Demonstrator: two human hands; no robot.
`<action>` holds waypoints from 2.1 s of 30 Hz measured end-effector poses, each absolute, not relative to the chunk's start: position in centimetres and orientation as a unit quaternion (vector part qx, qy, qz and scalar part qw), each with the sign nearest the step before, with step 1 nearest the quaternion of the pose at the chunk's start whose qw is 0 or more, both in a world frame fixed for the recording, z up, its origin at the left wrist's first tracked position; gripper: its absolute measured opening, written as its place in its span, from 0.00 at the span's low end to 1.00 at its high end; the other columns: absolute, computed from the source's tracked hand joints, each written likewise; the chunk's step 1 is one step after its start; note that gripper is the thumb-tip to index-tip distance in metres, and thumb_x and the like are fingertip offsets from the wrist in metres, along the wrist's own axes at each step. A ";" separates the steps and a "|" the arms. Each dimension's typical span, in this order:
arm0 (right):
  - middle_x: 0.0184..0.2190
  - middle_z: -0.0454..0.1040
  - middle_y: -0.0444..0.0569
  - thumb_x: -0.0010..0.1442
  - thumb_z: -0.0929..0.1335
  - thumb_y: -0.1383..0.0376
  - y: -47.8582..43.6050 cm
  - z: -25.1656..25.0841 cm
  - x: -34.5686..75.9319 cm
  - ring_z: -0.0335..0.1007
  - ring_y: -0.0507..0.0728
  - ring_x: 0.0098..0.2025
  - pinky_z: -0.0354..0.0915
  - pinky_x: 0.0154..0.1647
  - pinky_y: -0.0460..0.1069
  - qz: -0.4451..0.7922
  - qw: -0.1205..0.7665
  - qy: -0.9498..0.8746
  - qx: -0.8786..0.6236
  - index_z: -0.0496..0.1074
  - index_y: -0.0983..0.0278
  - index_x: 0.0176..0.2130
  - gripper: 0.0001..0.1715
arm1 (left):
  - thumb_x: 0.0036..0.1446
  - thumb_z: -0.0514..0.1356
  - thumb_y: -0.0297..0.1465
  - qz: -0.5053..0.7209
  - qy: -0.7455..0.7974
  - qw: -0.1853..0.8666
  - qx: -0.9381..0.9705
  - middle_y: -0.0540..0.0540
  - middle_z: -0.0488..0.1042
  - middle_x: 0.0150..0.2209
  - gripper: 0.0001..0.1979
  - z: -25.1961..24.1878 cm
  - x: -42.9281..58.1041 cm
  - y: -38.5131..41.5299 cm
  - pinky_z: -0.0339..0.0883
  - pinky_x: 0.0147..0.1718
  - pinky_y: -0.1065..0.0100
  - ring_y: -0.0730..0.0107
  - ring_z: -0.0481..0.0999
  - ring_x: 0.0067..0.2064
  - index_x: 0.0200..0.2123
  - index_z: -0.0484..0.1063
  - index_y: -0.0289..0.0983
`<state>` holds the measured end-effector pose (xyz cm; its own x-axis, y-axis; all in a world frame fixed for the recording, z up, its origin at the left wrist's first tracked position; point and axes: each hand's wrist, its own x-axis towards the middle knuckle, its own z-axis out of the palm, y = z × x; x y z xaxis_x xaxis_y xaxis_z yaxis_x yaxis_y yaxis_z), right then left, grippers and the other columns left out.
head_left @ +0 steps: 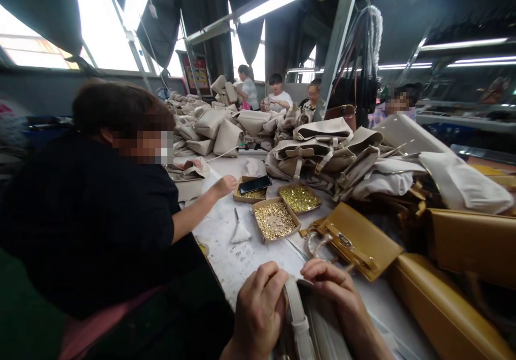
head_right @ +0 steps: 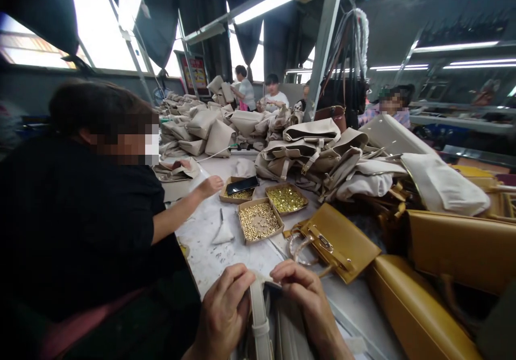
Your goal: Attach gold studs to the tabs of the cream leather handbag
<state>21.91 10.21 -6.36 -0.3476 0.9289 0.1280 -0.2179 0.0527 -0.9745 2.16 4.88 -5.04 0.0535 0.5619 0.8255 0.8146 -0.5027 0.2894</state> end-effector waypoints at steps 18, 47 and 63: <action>0.41 0.79 0.49 0.68 0.67 0.49 8.3 -7.2 18.7 0.73 0.59 0.44 0.66 0.48 0.50 0.451 0.479 -0.570 -0.492 0.79 0.60 0.42 0.20 | 0.63 0.54 0.21 -0.464 -0.471 0.077 -0.746 0.41 0.77 0.39 0.09 -4.8 2.1 5.5 0.71 0.39 0.60 0.60 0.76 0.39 0.44 0.70 0.34; 0.38 0.84 0.55 0.57 0.70 0.72 23.0 -5.6 8.2 0.79 0.63 0.44 0.65 0.41 0.50 0.131 0.011 -0.879 -0.458 0.84 0.60 0.36 0.12 | 0.59 0.55 0.19 -0.493 -0.498 0.096 -0.707 0.42 0.79 0.36 0.10 -4.8 2.7 4.5 0.73 0.39 0.60 0.60 0.78 0.38 0.41 0.72 0.35; 0.39 0.82 0.53 0.63 0.66 0.61 22.4 -8.2 9.8 0.75 0.56 0.39 0.68 0.41 0.49 0.436 0.354 -0.718 -0.411 0.79 0.68 0.43 0.16 | 0.59 0.58 0.16 -0.524 -0.461 0.127 -0.705 0.42 0.78 0.40 0.15 -6.8 1.4 3.3 0.77 0.45 0.60 0.63 0.80 0.45 0.45 0.74 0.37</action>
<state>9.82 22.44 -8.16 -0.4110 0.8992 0.1498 0.2805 0.2811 -0.9178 1.40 3.35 -6.78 0.0275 0.5163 0.8559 0.7832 -0.5432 0.3026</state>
